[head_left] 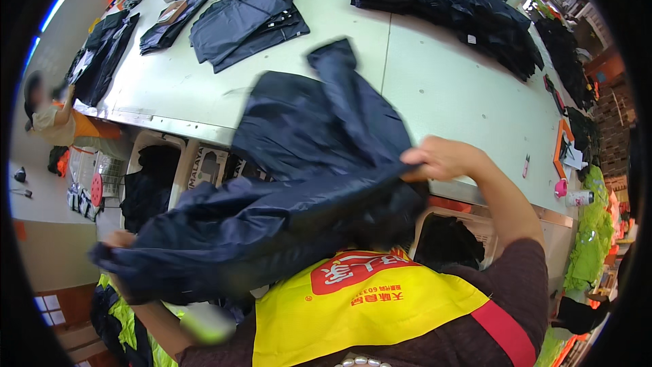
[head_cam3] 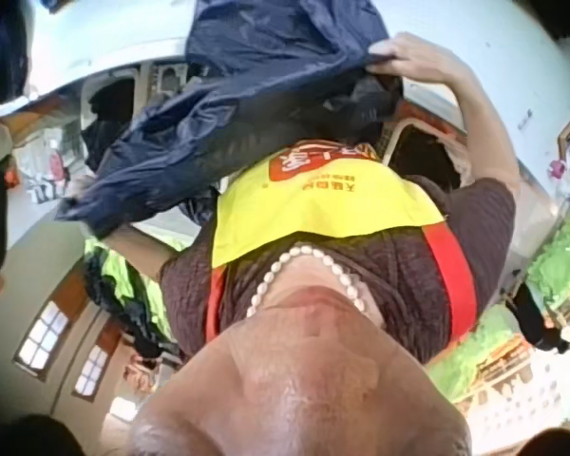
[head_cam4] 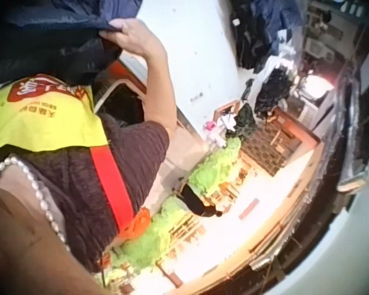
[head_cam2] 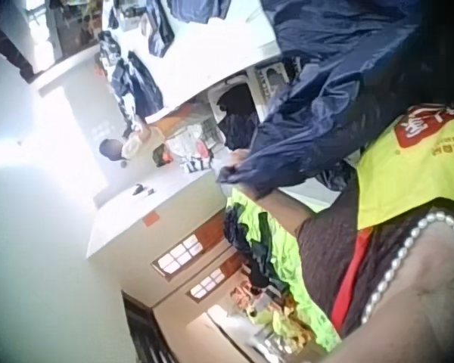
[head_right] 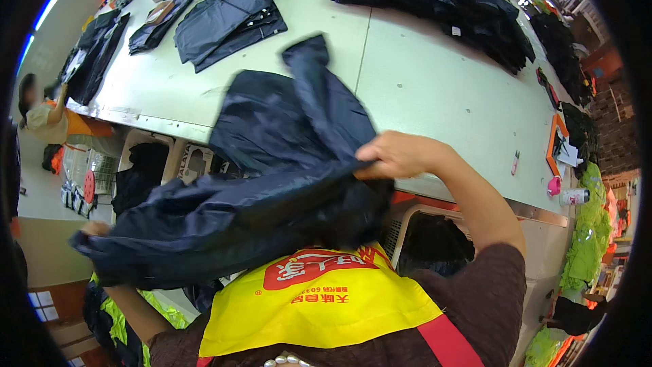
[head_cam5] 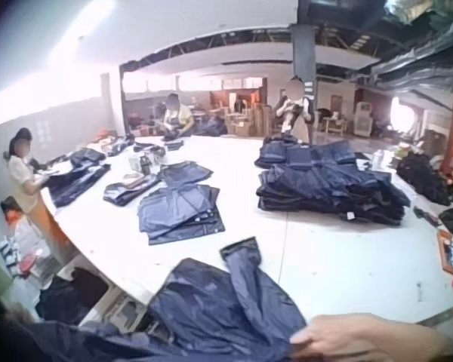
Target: The person folds a dark blue jacket on a white table. They smooth the fabric, fold the sleeves inward, fold the body in half, and then fold it again into a compact rectangle. The folded jacket is placed on a stack of similar items.
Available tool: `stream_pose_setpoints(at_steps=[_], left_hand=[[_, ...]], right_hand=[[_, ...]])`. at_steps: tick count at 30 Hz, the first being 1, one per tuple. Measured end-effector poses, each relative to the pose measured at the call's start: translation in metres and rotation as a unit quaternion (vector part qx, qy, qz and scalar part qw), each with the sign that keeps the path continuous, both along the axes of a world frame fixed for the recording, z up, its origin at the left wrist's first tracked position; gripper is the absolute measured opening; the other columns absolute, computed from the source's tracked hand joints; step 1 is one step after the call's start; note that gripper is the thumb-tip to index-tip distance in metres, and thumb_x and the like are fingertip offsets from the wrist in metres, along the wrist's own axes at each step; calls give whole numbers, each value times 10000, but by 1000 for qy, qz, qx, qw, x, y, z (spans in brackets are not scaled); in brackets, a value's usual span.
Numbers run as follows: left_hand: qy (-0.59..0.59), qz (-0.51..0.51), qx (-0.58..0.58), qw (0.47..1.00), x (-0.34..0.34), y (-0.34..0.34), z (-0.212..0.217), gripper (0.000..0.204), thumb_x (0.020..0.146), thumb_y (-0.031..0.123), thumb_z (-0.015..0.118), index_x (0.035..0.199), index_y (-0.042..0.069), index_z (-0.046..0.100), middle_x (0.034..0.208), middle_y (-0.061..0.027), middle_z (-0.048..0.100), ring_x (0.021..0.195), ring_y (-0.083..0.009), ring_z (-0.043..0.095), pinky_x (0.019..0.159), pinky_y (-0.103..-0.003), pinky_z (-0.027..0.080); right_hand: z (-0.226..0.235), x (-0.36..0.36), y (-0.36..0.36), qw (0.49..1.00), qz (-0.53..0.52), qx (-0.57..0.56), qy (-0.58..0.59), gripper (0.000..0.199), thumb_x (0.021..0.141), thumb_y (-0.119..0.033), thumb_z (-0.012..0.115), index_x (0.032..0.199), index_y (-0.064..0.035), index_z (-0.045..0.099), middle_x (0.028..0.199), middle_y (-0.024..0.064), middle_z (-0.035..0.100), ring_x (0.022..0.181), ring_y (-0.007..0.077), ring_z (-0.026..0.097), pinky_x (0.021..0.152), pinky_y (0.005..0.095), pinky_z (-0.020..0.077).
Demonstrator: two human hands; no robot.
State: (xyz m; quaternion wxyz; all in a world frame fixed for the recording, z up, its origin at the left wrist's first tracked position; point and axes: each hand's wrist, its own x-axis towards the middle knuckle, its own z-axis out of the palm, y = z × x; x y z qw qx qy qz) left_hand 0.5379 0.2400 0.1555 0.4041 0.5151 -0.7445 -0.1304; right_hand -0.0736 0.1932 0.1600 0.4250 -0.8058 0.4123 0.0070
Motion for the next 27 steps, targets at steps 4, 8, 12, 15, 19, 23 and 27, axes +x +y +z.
stream_pose_setpoints(at_steps=[4, 8, 12, 15, 19, 23, 27], left_hand=[[383, 3, -91, 919, -8, -67, 72, 269, 838, 348, 544, 859, 81, 511, 755, -90, 446, 673, -212, 410, 634, -350, 363], [191, 57, -137, 970, -105, -210, 130, 492, 846, 462, 509, 1018, 3, 476, 918, -212, 462, 827, -316, 448, 757, -417, 381], [27, 90, -103, 990, -217, -320, 156, 729, 853, 576, 474, 1177, -76, 442, 1081, -334, 479, 981, -420, 486, 881, -485, 398], [-15, -29, -65, 997, -349, -366, 124, 748, 880, 574, 450, 1225, -89, 470, 1151, -332, 523, 1047, -410, 524, 927, -474, 414], [-39, -129, 3, 991, -432, -292, 28, 486, 950, 420, 426, 1122, 7, 616, 1089, -129, 645, 1011, -224, 589, 911, -336, 425], [110, -520, 207, 821, -534, -117, 4, 392, 947, 331, 421, 1113, 42, 629, 1084, -122, 637, 993, -231, 605, 873, -342, 474], [333, -788, 295, 425, -589, -9, 48, 468, 924, 412, 479, 1187, 35, 565, 1073, -129, 620, 1000, -229, 594, 878, -323, 462]], right_hand=[[91, -32, 58, 970, -94, -159, -156, 200, 851, -177, 600, 929, 6, 577, 734, 154, 550, 669, 297, 563, 623, 335, 446], [141, -70, 60, 847, -321, -411, 100, 340, 877, -270, 534, 1065, 11, 557, 866, 173, 602, 783, 290, 592, 696, 348, 456], [118, -195, -70, 733, -422, -472, 250, 426, 895, -360, 501, 1083, 17, 569, 944, 197, 621, 865, 286, 606, 764, 366, 450], [112, -352, -127, 611, -538, -481, 326, 496, 909, -427, 477, 1095, 21, 579, 1003, 215, 634, 927, 283, 617, 814, 380, 446], [15, -321, -107, 749, -493, -434, -81, 359, 940, -345, 491, 1050, -32, 629, 929, 66, 653, 869, 148, 600, 764, 270, 447], [-89, -231, 0, 753, -570, -310, -109, 275, 914, -247, 564, 1028, -5, 630, 872, 85, 651, 827, 138, 598, 752, 293, 477], [-145, -177, 44, 703, -574, -417, -52, 354, 868, -192, 613, 1154, 11, 561, 1104, 155, 589, 1017, 261, 549, 893, 346, 420]])
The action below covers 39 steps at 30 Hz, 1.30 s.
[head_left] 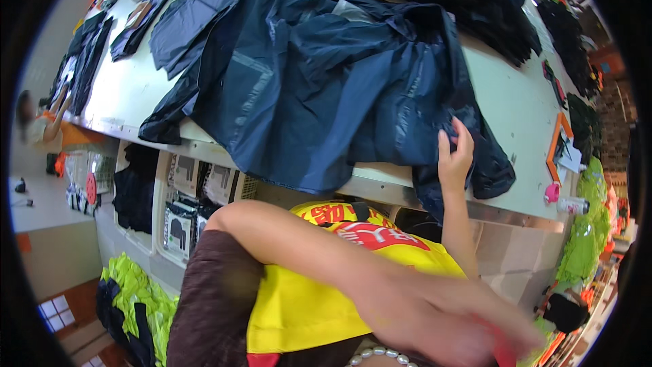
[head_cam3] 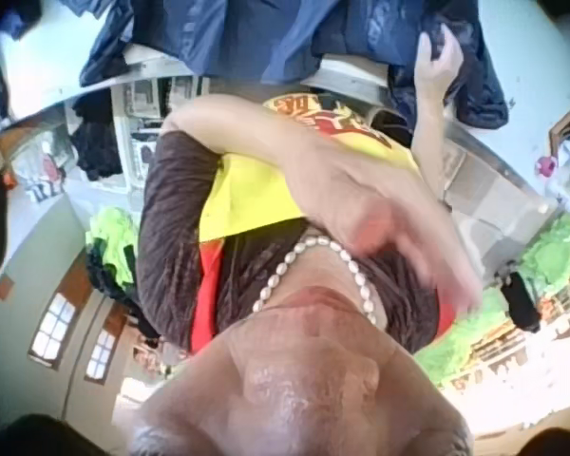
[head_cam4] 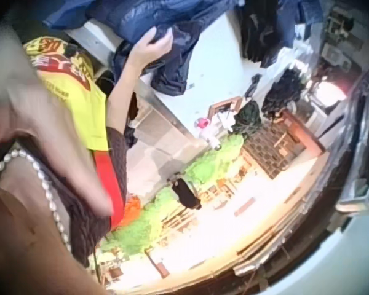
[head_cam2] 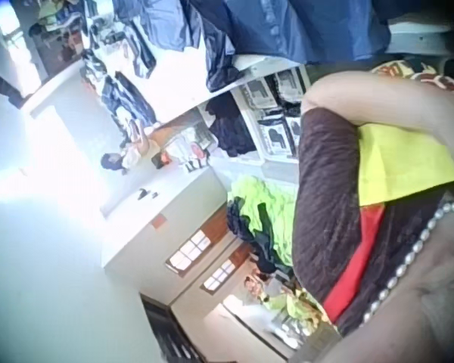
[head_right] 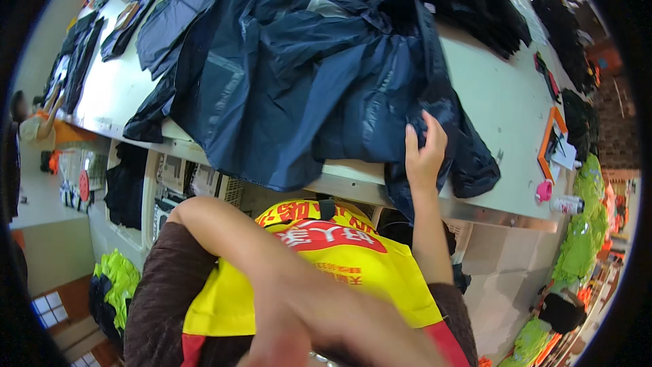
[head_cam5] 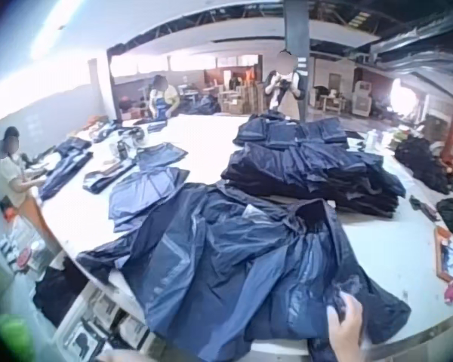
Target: The person folds a dark blue jacket on a white table. They smooth the fabric, fold the sleeves inward, fold the body in half, and then fold it again into a compact rectangle. The folded jacket is placed on a stack of similar items.
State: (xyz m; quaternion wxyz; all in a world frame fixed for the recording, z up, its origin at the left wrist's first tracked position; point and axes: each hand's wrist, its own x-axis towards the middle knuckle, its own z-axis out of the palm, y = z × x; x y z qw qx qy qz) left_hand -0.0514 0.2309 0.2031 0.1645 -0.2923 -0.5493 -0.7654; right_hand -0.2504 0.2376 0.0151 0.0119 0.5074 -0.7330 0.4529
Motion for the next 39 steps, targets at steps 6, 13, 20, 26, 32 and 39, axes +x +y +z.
stream_pose_setpoints(at_steps=[6, 13, 20, 26, 32, 39], left_hand=[[24, -51, 25, 998, -4, 4, 19, 524, 915, 447, 486, 1249, 43, 491, 1121, -131, 592, 1043, -244, 572, 907, -315, 447], [-18, 36, 22, 999, 50, -45, 30, 609, 905, 487, 495, 1321, 53, 403, 1177, -133, 558, 1094, -262, 546, 941, -306, 429], [-323, 482, -43, 813, 120, -115, -120, 470, 868, 334, 581, 1235, 41, 554, 1202, -143, 595, 1172, -265, 531, 1005, -386, 389], [-283, 399, -412, 769, 46, -135, -241, 570, 841, 435, 612, 1303, 121, 502, 1361, -177, 448, 1331, -380, 309, 1063, -493, 266], [-390, 387, -442, 709, -30, -130, -279, 820, 791, 733, 413, 1365, 148, 449, 1462, -202, 285, 1390, -377, 151, 1080, -591, 85], [-338, 231, -326, 852, -70, -144, -279, 404, 878, 398, 545, 1101, 81, 657, 1180, -141, 608, 1097, -267, 572, 952, -390, 421]], right_hand=[[-47, -6, 25, 960, -82, 127, 235, 717, 836, -448, 599, 1356, -25, 345, 1374, 255, 337, 1285, 425, 293, 1049, 519, 217], [-55, -46, 59, 969, -127, 201, 63, 868, 802, -513, 624, 1386, 23, 271, 1404, 313, 275, 1305, 449, 264, 1066, 502, 215], [-62, -31, 108, 947, -124, 296, 28, 824, 715, -242, 737, 1334, 83, 301, 1310, 291, 406, 1204, 440, 390, 1023, 436, 314], [-49, -132, 112, 880, -56, 355, -311, 328, 788, -234, 695, 981, 13, 601, 906, 148, 631, 846, 241, 589, 769, 340, 464], [112, -220, 62, 917, -69, 67, -387, 307, 828, -265, 658, 1015, -25, 612, 931, 95, 630, 888, 199, 584, 810, 315, 456], [139, -79, -83, 851, 96, -62, -512, 292, 875, -300, 614, 1055, -70, 626, 961, 34, 628, 936, 151, 578, 859, 285, 447]])
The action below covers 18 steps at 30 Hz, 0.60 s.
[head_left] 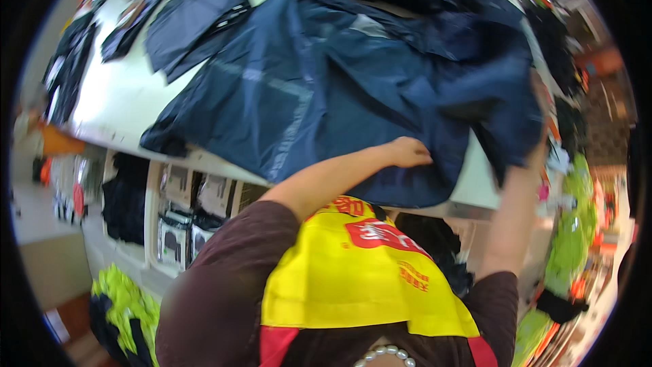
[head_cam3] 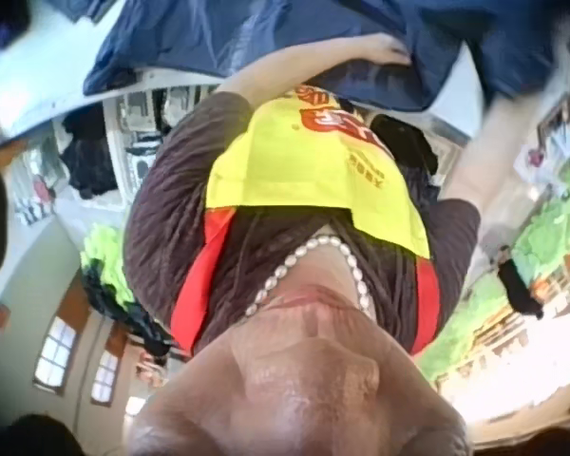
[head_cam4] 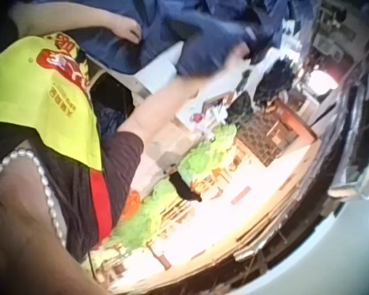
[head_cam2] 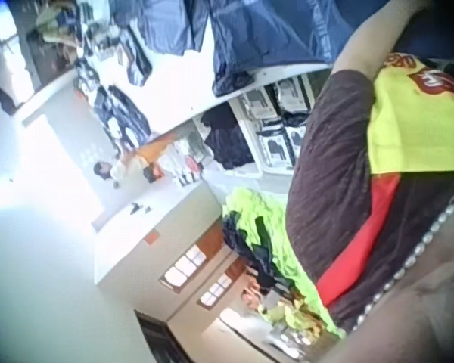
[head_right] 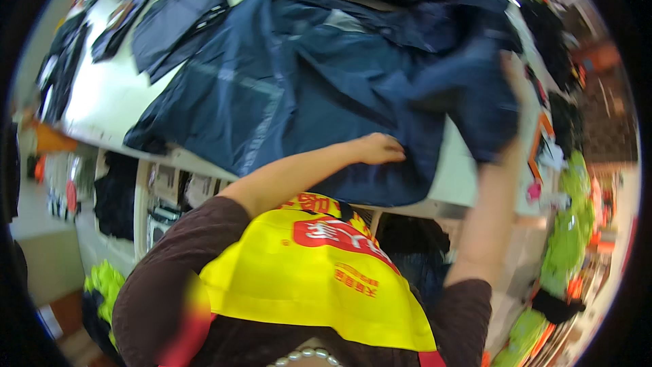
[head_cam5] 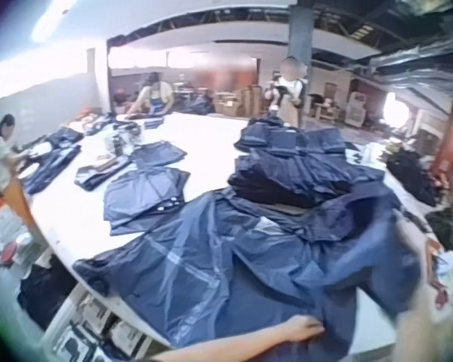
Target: The person folds a dark blue jacket on a white table. They smooth the fabric, fold the sleeves inward, fold the body in half, and then fold it again into a compact rectangle. The folded jacket is placed on a stack of similar items.
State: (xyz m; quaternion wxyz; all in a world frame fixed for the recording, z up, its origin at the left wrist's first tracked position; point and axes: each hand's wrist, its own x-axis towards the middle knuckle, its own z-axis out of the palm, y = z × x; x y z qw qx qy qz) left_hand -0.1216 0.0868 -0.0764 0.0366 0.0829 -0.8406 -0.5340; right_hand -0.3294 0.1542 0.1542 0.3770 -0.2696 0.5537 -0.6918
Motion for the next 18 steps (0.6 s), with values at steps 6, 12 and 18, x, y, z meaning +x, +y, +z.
stream_pose_setpoints(at_steps=[6, 12, 18], left_hand=[[50, 345, 388, 853, 77, -16, 50, 197, 862, 97, 549, 1019, 10, 630, 857, -86, 643, 793, -147, 612, 741, -262, 490], [76, 311, 299, 899, 113, 7, 101, 254, 864, 254, 635, 988, 34, 610, 864, -45, 619, 775, -122, 598, 676, -242, 493], [162, 376, 126, 904, 111, 11, 107, 237, 801, 125, 698, 957, 11, 560, 795, -30, 593, 726, -78, 573, 638, -214, 488]], right_hand=[[-70, 104, 17, 977, 143, 103, -120, 256, 928, -253, 553, 989, -22, 647, 898, 15, 665, 773, 104, 628, 699, 229, 502], [-98, 136, 19, 988, 107, 94, -54, 235, 926, -195, 531, 992, 3, 639, 883, -8, 640, 784, 74, 575, 739, 212, 449], [-93, 176, 13, 949, 110, 103, 278, 268, 925, -240, 540, 764, -26, 528, 646, 31, 505, 622, 124, 464, 611, 260, 390]])
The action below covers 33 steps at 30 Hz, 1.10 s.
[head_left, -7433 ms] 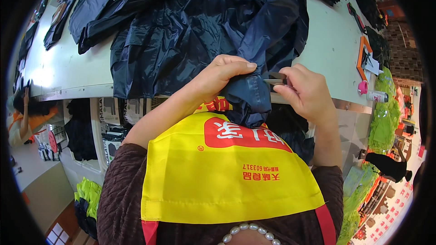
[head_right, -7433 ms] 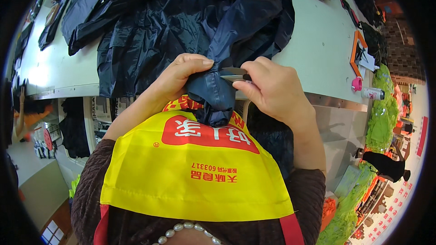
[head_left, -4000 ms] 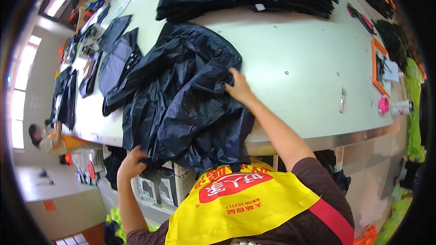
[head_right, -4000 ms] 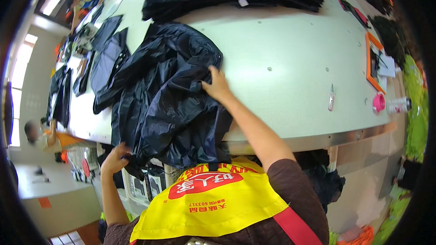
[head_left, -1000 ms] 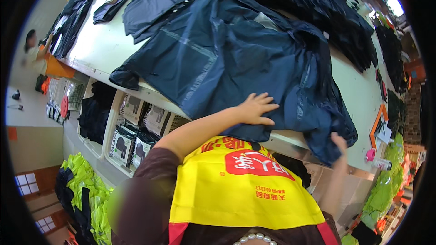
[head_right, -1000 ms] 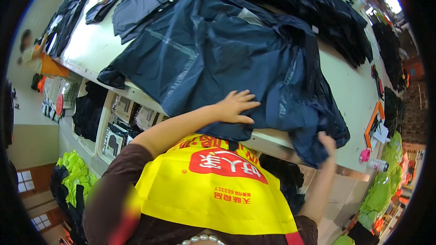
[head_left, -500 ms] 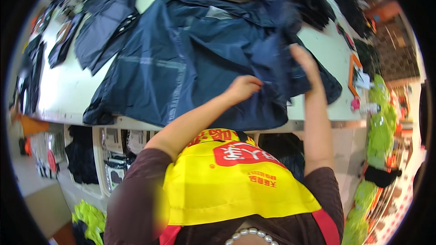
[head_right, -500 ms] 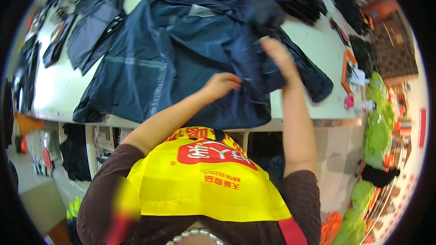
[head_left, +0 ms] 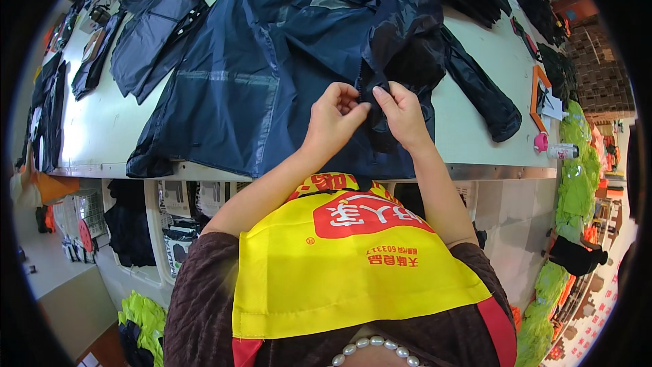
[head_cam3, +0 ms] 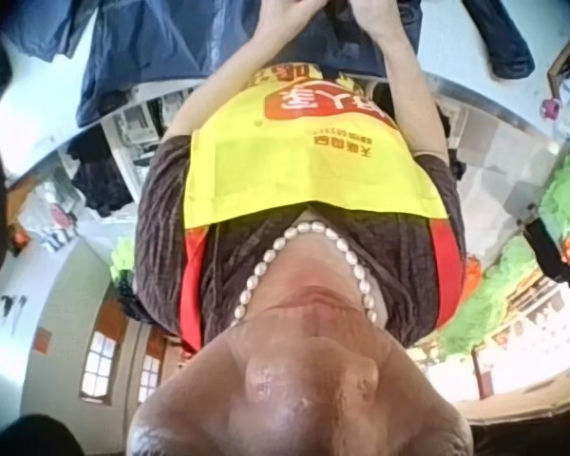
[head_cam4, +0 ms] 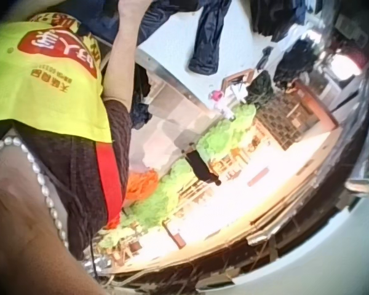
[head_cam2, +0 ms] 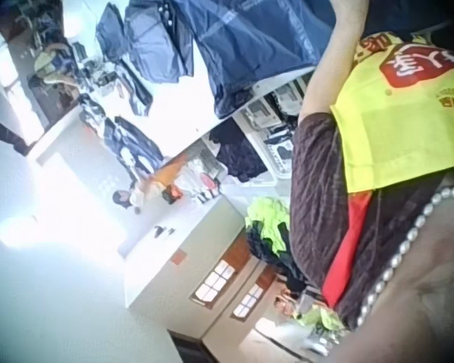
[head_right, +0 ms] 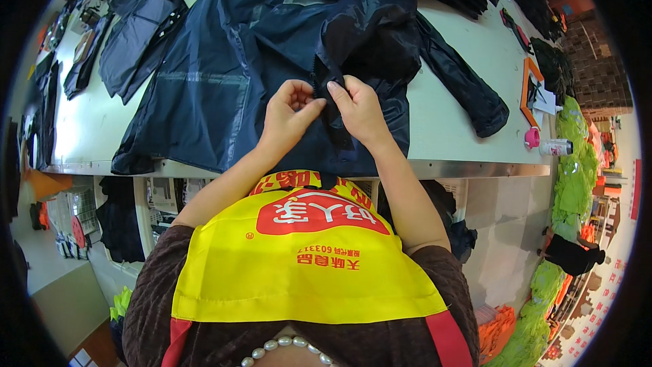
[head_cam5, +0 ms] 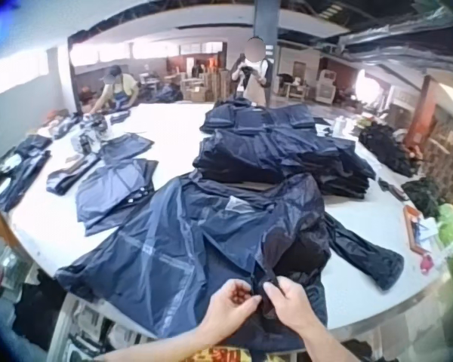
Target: The person folds a dark blue jacket on a white table. They smooth the fabric, fold the sleeves inward, fold the body in half, and then fold it again into a compact rectangle. The folded jacket is placed on a stack of similar items.
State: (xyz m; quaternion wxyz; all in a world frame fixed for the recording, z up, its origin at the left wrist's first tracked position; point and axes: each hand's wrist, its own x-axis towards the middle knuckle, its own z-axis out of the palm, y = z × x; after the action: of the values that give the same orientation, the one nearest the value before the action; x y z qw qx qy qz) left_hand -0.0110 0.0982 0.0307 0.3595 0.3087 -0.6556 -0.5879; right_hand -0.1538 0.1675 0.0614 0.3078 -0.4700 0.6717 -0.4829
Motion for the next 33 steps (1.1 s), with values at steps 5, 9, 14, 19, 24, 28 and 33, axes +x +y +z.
stream_pose_setpoints(at_steps=[5, 9, 14, 19, 24, 28, 33], left_hand=[[95, -59, 177, 978, 4, -2, -7, 208, 831, 43, 636, 1015, -13, 558, 805, -22, 591, 740, -71, 571, 659, -209, 508], [119, -63, 171, 976, -1, 4, -8, 249, 839, 31, 622, 1073, -23, 557, 810, -14, 584, 733, -66, 562, 663, -204, 495], [61, -89, 67, 992, 0, 12, -18, 276, 840, 52, 632, 1100, -22, 572, 808, -8, 571, 718, -61, 551, 658, -187, 465], [17, -105, 201, 974, -4, -6, 2, 335, 928, 346, 527, 942, 19, 598, 772, -61, 577, 727, -153, 620, 597, -290, 547], [0, -123, 265, 956, -12, -18, -5, 301, 921, 318, 521, 857, 32, 592, 714, -46, 545, 664, -162, 610, 575, -291, 548], [-91, -164, 221, 957, -12, -32, -5, 276, 900, 269, 503, 801, 31, 604, 678, -54, 571, 603, -160, 595, 543, -286, 506], [-144, 13, -33, 989, -19, -44, -5, 253, 815, 201, 513, 731, -20, 600, 631, -188, 591, 616, -316, 618, 589, -403, 470]], right_hand=[[17, 10, -2, 821, -137, -141, 535, 301, 719, -62, 696, 1008, -30, 619, 964, 93, 570, 890, 272, 548, 705, 346, 480], [12, 23, 13, 851, -41, -142, 504, 296, 767, -89, 668, 1049, -27, 602, 913, 96, 592, 850, 264, 577, 693, 309, 507], [-4, 8, 9, 878, -18, -108, 465, 229, 796, -90, 625, 1011, -12, 602, 884, 121, 622, 839, 276, 616, 671, 339, 527], [-1, 3, 10, 866, 78, -103, 484, 216, 794, -44, 591, 1005, 6, 597, 888, 127, 621, 855, 268, 615, 705, 324, 528], [3, 6, 7, 845, 111, -86, 516, 131, 812, -53, 572, 931, -2, 594, 821, 117, 609, 791, 250, 611, 681, 312, 527], [8, 7, 6, 829, 140, -76, 535, 50, 801, -77, 592, 800, -32, 570, 729, 88, 561, 719, 232, 588, 617, 303, 504], [9, 10, 6, 789, 230, -131, 554, 117, 773, -92, 623, 698, -76, 535, 643, 63, 489, 646, 210, 546, 528, 300, 454]])
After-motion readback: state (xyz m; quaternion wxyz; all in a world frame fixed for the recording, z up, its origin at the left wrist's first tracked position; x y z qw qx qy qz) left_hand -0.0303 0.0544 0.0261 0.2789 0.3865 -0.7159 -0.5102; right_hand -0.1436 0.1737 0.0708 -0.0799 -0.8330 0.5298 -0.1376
